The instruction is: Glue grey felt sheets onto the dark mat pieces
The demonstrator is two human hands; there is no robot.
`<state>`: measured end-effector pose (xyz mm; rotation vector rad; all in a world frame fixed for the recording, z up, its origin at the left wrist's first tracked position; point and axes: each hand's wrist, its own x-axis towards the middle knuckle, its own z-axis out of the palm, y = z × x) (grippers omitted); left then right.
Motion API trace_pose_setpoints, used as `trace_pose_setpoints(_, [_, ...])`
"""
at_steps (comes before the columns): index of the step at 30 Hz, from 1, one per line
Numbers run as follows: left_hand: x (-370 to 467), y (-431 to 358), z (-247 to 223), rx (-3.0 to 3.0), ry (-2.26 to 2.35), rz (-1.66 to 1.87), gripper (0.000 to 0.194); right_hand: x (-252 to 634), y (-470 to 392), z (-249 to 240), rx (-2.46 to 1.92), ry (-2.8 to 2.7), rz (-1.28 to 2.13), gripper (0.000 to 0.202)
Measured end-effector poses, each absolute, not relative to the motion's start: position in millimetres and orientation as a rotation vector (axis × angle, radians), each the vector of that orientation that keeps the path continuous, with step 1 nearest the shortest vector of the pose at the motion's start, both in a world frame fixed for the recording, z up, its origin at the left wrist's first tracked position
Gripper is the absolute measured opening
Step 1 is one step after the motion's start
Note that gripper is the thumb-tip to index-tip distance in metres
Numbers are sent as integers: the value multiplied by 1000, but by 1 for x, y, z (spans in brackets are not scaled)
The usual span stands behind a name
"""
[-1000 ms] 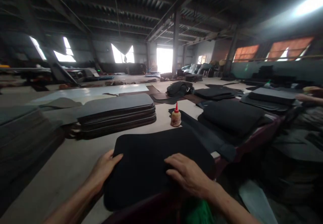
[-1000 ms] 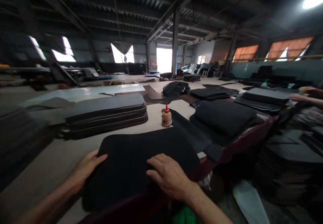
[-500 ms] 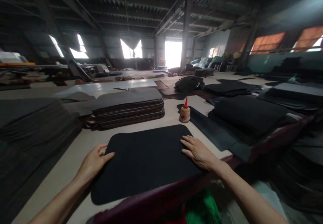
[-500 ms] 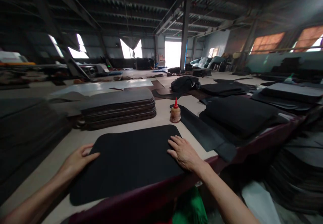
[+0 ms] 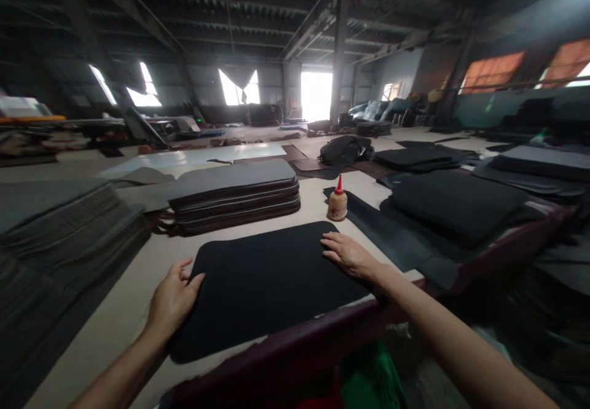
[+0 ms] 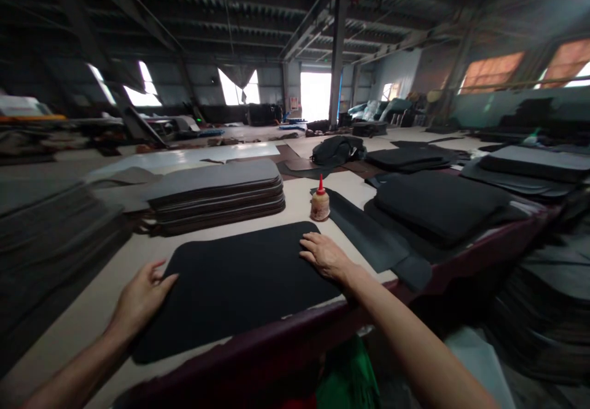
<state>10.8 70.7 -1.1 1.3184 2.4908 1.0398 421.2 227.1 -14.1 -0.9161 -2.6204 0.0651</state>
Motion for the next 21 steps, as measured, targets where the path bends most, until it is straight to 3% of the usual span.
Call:
trace_pose_setpoints(3, [10,72,-2,1518,2570,897,51,422,236,-14,-876,-2633,80,43])
trace_pose_setpoints(7, [13,73,0,1655,2606,841,58,430,244,-14,-867,-2570,162,41])
trace_pose_setpoints(11, [40,56,1,2008,2521,874,60,448,260,-13,-1168,-2110,397,39])
trace_pose_setpoints(16, [111,22,-5,2455,1913,752,46,461,300,-16,-1503,-1630,501,57])
trace_pose_setpoints(19, [142,16,-12,2549,1821,590,51,451,323,-17,-1531,-1575,535,75])
trace_pose_setpoints(21, [150,17,-16,2600,1856,494,52,438,333,-17,-1522,-1583,561,76])
